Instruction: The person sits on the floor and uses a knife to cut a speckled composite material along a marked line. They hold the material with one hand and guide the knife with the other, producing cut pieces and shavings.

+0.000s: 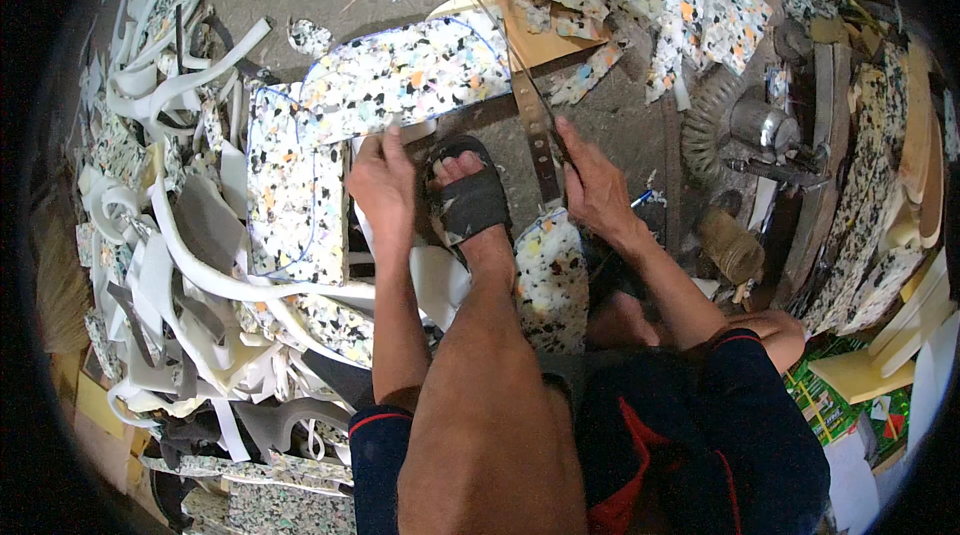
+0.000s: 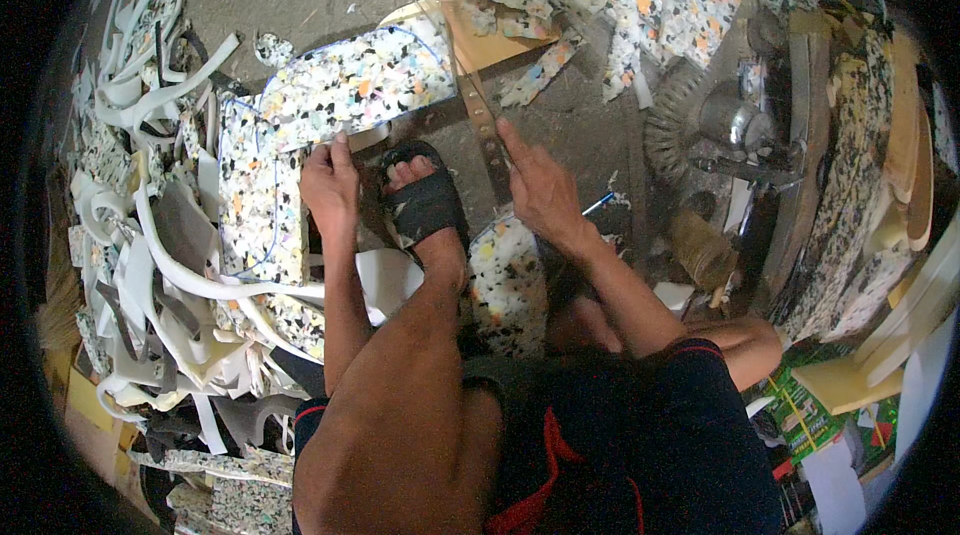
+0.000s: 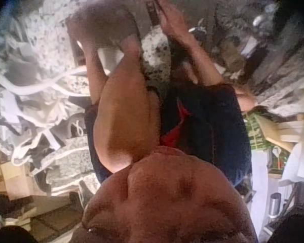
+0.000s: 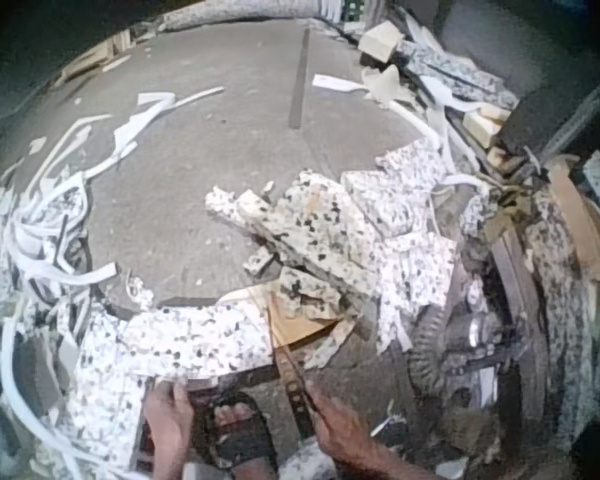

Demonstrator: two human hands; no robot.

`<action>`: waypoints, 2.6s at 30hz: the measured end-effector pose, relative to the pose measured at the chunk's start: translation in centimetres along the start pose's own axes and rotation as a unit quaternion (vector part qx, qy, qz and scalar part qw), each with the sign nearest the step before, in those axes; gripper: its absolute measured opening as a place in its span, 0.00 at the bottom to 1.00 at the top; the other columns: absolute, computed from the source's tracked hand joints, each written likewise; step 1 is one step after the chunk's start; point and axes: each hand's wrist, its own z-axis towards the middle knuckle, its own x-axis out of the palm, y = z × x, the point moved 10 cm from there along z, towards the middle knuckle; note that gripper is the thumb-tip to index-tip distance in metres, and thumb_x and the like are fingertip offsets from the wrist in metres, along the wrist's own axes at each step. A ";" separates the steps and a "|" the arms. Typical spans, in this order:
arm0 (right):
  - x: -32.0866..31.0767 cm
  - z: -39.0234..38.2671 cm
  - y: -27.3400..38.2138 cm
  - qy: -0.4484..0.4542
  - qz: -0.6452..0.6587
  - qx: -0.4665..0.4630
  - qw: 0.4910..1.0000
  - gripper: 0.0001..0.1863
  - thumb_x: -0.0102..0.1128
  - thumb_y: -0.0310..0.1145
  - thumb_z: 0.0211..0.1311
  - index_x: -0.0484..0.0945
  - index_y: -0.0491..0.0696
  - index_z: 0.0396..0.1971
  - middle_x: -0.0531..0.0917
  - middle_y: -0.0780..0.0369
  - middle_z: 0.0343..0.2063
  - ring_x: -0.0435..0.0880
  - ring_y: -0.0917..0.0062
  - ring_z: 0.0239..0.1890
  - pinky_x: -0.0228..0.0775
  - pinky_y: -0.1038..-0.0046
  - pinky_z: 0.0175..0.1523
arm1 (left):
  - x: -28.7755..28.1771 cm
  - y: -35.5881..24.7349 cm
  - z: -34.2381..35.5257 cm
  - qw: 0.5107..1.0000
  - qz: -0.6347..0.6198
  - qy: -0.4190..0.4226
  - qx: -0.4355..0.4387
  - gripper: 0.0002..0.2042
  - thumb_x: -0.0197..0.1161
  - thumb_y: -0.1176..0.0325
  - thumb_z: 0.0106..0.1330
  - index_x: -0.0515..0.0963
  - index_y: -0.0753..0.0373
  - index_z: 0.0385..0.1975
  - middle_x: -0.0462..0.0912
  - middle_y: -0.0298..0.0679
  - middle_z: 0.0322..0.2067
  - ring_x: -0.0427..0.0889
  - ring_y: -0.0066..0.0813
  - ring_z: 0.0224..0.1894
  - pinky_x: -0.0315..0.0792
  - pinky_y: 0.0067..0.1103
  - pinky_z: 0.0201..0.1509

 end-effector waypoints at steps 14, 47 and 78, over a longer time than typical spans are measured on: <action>0.1 -0.1 0.5 0.038 -0.057 -0.003 0.998 0.43 0.57 0.26 0.64 0.52 0.63 0.77 0.75 0.53 0.32 0.80 0.54 0.30 0.76 0.54 0.34 | 8.1 -12.3 1.3 0.920 0.101 -0.092 0.368 0.23 0.58 0.64 0.73 0.70 0.63 0.66 0.67 0.46 0.70 0.60 0.53 0.74 0.52 0.51 0.76; 1.0 6.7 2.8 0.036 -0.113 0.022 0.993 0.43 0.57 0.24 0.62 0.53 0.65 0.76 0.78 0.51 0.34 0.81 0.52 0.33 0.75 0.52 0.38 | 8.7 -12.7 1.4 0.913 0.139 -0.110 0.368 0.24 0.56 0.63 0.73 0.69 0.60 0.68 0.68 0.41 0.70 0.60 0.52 0.74 0.53 0.51 0.75; 1.7 6.8 1.1 0.008 -0.112 0.021 0.993 0.42 0.56 0.26 0.63 0.56 0.68 0.75 0.78 0.55 0.32 0.82 0.54 0.32 0.76 0.52 0.35 | 9.8 -12.4 1.7 0.913 0.163 -0.101 0.359 0.24 0.49 0.61 0.77 0.66 0.60 0.70 0.64 0.43 0.72 0.57 0.55 0.75 0.52 0.53 0.75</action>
